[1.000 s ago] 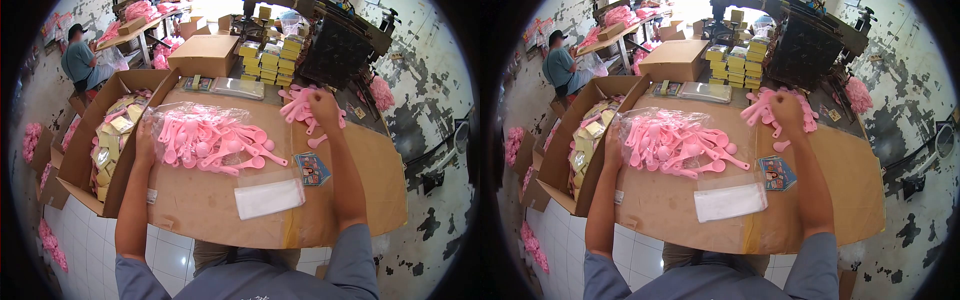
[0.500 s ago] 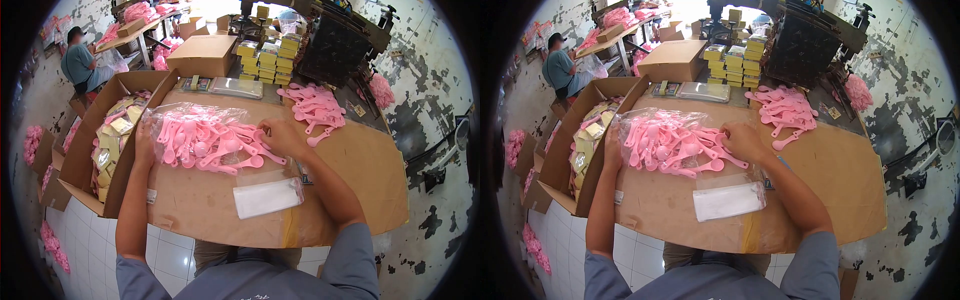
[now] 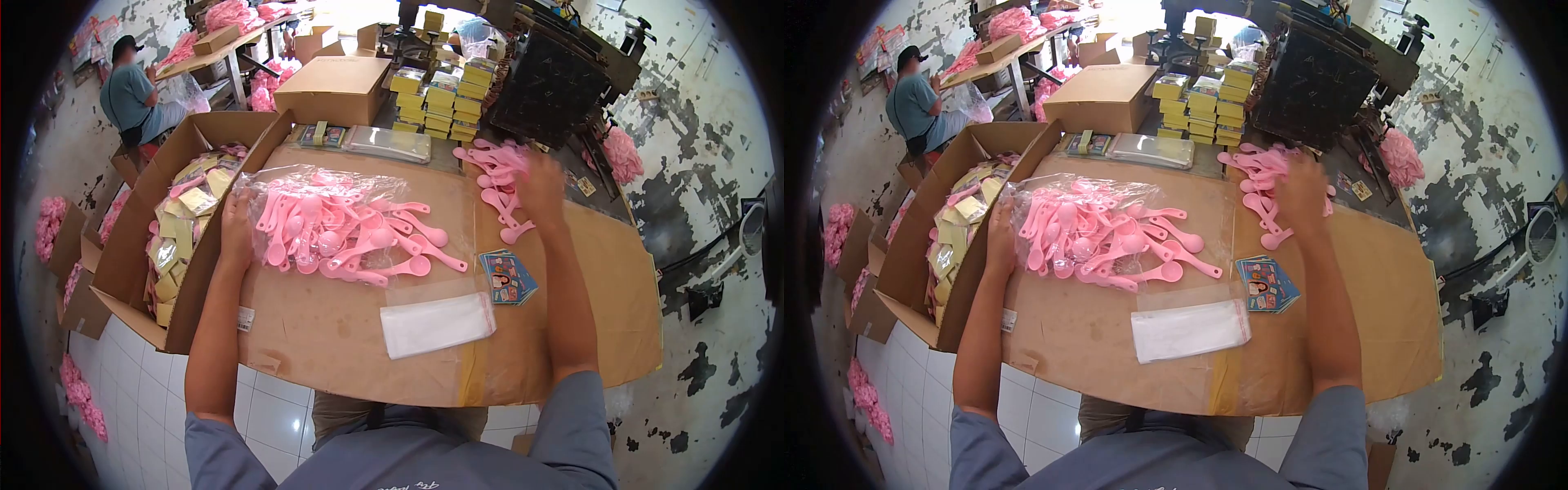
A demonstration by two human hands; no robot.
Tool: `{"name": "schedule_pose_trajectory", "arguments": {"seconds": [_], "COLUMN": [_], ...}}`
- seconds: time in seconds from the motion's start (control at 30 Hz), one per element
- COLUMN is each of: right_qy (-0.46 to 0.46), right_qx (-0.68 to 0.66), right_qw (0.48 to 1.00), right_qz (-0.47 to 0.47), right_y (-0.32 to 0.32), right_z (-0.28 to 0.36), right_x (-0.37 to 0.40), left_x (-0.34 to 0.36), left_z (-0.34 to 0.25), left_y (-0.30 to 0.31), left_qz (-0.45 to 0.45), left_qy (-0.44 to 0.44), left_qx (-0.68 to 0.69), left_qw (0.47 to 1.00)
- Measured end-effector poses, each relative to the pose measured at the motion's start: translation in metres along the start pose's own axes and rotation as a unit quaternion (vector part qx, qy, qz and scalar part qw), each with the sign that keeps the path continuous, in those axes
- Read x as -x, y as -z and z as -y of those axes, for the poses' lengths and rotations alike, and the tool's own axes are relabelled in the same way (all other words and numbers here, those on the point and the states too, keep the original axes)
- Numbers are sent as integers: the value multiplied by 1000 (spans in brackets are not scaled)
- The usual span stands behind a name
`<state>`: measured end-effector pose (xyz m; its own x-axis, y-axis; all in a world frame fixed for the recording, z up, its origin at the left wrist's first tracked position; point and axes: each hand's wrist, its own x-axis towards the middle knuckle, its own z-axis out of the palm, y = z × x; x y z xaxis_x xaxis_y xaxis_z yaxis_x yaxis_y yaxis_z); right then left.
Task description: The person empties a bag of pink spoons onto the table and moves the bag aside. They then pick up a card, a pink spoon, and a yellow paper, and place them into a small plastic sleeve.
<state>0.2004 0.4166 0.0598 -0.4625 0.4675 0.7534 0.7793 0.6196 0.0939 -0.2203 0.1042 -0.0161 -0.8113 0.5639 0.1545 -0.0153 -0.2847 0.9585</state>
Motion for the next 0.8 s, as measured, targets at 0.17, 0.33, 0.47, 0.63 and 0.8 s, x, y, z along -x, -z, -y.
{"name": "schedule_pose_trajectory", "arguments": {"seconds": [0.17,0.33,0.47,0.63,0.8], "right_qy": [123,145,131,-34,114], "right_qx": [-335,-320,-227,-213,-41], "right_qw": [905,878,886,891,991], "right_qz": [231,324,382,399,54], "right_y": [1,-8,-22,14,-4], "right_z": [102,135,117,61,-1], "right_x": [22,18,17,-13,-16], "left_x": [-4,-6,-5,-9,-7], "left_z": [5,10,8,13,9], "left_y": [6,11,9,11,8], "left_qz": [23,27,38,27,23], "left_qy": [-2,-6,-9,-5,-6], "left_qx": [-6,10,15,10,4], "left_qw": [1000,1000,999,1000,1000]}}
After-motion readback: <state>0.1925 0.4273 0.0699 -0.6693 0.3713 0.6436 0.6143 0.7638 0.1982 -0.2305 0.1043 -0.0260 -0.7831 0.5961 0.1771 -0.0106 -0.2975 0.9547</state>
